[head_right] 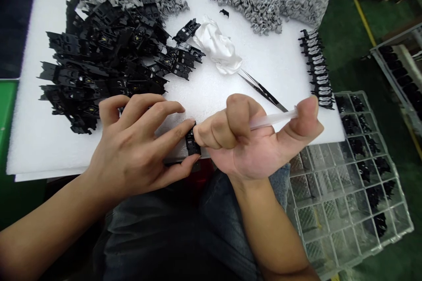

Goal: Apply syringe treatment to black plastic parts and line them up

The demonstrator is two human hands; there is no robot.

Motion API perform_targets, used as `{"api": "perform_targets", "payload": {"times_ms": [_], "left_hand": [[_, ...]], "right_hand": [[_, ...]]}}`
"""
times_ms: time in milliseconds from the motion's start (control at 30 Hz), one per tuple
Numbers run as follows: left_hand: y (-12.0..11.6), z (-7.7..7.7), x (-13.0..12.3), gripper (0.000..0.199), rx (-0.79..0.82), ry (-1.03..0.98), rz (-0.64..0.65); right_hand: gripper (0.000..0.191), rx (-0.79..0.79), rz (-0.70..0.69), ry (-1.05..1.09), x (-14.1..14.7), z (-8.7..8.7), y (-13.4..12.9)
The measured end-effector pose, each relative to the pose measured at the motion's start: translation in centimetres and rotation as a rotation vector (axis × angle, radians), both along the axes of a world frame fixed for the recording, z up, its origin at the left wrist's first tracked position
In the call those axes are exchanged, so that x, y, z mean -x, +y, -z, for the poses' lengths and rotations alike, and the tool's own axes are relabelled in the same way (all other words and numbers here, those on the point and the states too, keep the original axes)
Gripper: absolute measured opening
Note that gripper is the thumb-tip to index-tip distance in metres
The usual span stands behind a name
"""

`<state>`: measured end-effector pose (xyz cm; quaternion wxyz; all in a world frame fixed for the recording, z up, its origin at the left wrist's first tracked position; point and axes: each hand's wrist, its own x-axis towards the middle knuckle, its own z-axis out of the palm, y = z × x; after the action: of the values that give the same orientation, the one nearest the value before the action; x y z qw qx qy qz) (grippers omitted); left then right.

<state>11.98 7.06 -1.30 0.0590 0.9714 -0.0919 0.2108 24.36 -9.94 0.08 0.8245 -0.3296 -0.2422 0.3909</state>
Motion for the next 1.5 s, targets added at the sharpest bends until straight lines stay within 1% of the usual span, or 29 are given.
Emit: {"api": "perform_targets", "payload": {"times_ms": [100, 167, 367, 633, 933, 1067, 1200, 1267, 1333, 1400, 1433, 1500], "left_hand": [[0.0, -0.1, 0.0, 0.045, 0.036, 0.007, 0.021], [0.0, -0.1, 0.0, 0.045, 0.048, 0.006, 0.025], [-0.1, -0.1, 0.1, 0.044, 0.032, 0.023, 0.010], [0.0, -0.3, 0.1, 0.046, 0.013, 0.020, 0.005], [-0.1, -0.2, 0.0, 0.043, 0.043, 0.023, 0.006], [-0.1, -0.1, 0.0, 0.043, 0.070, 0.042, 0.005], [0.0, -0.2, 0.0, 0.044, 0.042, 0.036, 0.004], [0.0, -0.4, 0.0, 0.045, 0.031, 0.038, 0.008], [0.1, -0.6, 0.1, 0.045, 0.035, 0.030, 0.015], [0.1, -0.7, 0.1, 0.043, 0.044, 0.007, 0.012], [0.1, -0.8, 0.2, 0.041, 0.051, -0.007, 0.009], [0.1, -0.7, 0.2, 0.040, 0.066, -0.017, -0.003]], "right_hand": [[0.065, 0.036, -0.059, -0.062, 0.0, 0.0, 0.0], [0.067, 0.025, -0.082, -0.075, -0.1, 0.0, -0.1], [0.069, -0.077, 0.063, 0.058, 0.3, 0.6, -0.3], [0.068, -0.089, 0.052, 0.067, 0.5, 0.8, -0.3], [0.071, -0.032, 0.092, -0.015, 0.5, 0.4, -0.1], [0.071, -0.021, 0.106, 0.011, 0.3, 0.6, -0.1], [0.072, -0.053, 0.086, 0.079, 0.6, 1.1, -0.2], [0.073, -0.065, 0.094, 0.075, 0.9, 0.7, -0.4], [0.070, -0.068, 0.167, 0.012, 0.8, -0.6, -0.6], [0.067, -0.033, 0.317, -0.130, -0.4, -2.4, -0.8], [0.065, 0.001, 0.410, -0.229, -1.5, -3.4, -0.8], [0.066, 0.083, 0.582, -0.457, -4.9, -4.8, -0.6]]}}
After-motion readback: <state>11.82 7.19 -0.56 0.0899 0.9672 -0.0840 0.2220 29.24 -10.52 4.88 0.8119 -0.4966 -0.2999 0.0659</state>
